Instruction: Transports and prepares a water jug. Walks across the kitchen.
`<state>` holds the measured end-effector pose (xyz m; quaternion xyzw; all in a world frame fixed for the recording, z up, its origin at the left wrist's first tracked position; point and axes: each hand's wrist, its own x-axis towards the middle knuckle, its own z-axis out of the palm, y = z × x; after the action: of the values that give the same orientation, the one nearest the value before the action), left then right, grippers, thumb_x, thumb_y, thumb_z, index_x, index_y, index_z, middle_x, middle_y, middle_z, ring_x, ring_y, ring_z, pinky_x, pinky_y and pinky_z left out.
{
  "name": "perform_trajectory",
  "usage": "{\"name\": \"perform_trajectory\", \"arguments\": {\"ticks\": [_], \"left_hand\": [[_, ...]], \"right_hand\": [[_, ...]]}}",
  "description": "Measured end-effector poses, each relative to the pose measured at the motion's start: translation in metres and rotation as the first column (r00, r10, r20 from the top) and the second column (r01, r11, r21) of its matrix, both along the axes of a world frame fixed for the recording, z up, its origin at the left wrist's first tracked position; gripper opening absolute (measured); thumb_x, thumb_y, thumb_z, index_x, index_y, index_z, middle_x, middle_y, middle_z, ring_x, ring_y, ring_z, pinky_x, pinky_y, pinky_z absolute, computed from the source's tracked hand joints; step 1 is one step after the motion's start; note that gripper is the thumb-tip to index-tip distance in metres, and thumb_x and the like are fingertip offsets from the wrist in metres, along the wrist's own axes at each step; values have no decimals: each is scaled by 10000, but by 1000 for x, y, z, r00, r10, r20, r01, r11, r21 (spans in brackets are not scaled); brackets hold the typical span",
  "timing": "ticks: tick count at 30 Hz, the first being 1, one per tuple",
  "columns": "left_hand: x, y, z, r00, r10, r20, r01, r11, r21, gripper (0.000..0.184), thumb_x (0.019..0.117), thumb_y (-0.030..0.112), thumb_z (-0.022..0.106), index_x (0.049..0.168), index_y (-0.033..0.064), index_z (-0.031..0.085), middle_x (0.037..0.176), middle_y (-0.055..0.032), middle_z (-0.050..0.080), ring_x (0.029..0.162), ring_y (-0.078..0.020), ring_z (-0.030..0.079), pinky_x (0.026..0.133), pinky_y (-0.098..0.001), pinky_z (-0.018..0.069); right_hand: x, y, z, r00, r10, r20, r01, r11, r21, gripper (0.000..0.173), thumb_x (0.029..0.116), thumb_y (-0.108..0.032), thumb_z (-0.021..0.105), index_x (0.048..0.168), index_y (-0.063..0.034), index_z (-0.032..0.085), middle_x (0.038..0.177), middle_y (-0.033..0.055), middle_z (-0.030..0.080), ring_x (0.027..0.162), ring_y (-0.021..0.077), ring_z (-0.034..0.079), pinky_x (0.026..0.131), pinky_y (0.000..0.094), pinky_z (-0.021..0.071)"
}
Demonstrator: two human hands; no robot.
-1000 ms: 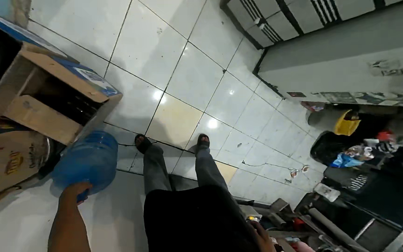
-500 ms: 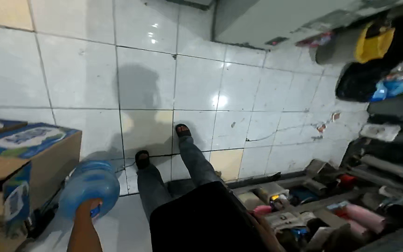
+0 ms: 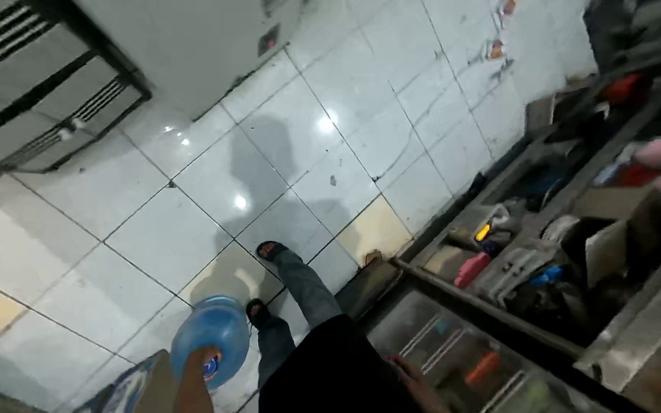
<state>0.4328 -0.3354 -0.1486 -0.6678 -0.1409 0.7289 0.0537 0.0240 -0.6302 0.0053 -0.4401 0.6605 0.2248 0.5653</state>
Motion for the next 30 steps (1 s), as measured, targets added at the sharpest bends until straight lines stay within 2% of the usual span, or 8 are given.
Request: {"name": "perform_trajectory", "arguments": {"ticks": [4, 9, 14, 20, 22, 26, 28, 30], "left_hand": [[23, -82, -64, 900, -432, -50, 435, 899, 55, 376, 936, 293, 700, 1179, 6, 693, 1162, -203, 688, 1059, -325, 665, 917, -527, 532], [58, -194, -56, 526, -849, 52, 849, 528, 23, 532, 893, 414, 730, 1203, -17, 695, 1303, -250, 647, 1252, -405, 597, 1012, -639, 463], [77, -306, -31, 149, -962, 231, 975, 182, 131, 564, 886, 328, 747, 1287, -50, 627, 1382, -273, 582, 1273, -445, 567, 973, -632, 493], [110, -405, -62, -71, -882, 465, 942, 95, 323, 324, 1040, 68, 470, 1257, -158, 555, 1286, -344, 587, 1220, -479, 577, 961, -596, 478], [129, -432, -62, -50, -876, 480, 955, 99, 281, 303, 1045, 63, 476, 1233, -153, 577, 1285, -355, 584, 1229, -502, 563, 978, -618, 460], [176, -462, -28, 14, -860, 510, 999, 37, 35, 372, 906, 178, 732, 1161, -79, 653, 1206, -305, 649, 1123, -488, 633, 876, -648, 527], [206, -458, -32, 256, -747, 613, 967, 208, -149, 630, 892, 352, 784, 1314, -65, 572, 1234, -325, 628, 1165, -501, 615, 944, -673, 503], [220, -423, -30, 489, -512, 706, 866, 378, -326, 671, 862, 364, 822, 1349, -26, 575, 1216, -309, 648, 1144, -476, 635, 971, -659, 500]], "right_hand": [[-15, 12, -4, 990, -142, 14, 142, 990, -1, 325, 1077, -233, 498, 1247, -14, 668, 1166, 121, 703, 1086, 151, 658, 1011, 378, 514], [-14, 18, -4, 957, -289, 18, 289, 957, 12, 326, 1080, -228, 490, 1259, -14, 661, 1183, 139, 697, 1103, 189, 656, 1014, 408, 508], [-14, 30, -5, 895, -446, -19, 446, 895, -8, 340, 1078, -259, 501, 1276, -34, 662, 1239, 135, 689, 1164, 207, 644, 1045, 434, 493], [29, 42, -10, 773, -635, 0, 635, 773, -16, 326, 1085, -240, 473, 1237, -27, 666, 1136, 99, 707, 1009, 131, 673, 899, 350, 555], [46, 47, -13, 759, -650, 28, 650, 759, -20, 328, 1077, -237, 476, 1233, -22, 668, 1129, 85, 712, 1020, 106, 668, 923, 328, 545], [97, 33, -28, 766, -641, 39, 639, 767, 56, 332, 1089, -221, 459, 1239, -1, 657, 1130, 111, 704, 1005, 127, 669, 904, 348, 552], [124, 12, -49, 830, -553, 69, 551, 833, 48, 333, 1091, -202, 456, 1244, 17, 655, 1176, 149, 695, 1084, 173, 656, 985, 393, 520], [155, -5, -58, 908, -412, 75, 411, 911, 27, 341, 1089, -223, 476, 1254, 14, 658, 1214, 191, 686, 1122, 256, 660, 1008, 472, 507]]}}
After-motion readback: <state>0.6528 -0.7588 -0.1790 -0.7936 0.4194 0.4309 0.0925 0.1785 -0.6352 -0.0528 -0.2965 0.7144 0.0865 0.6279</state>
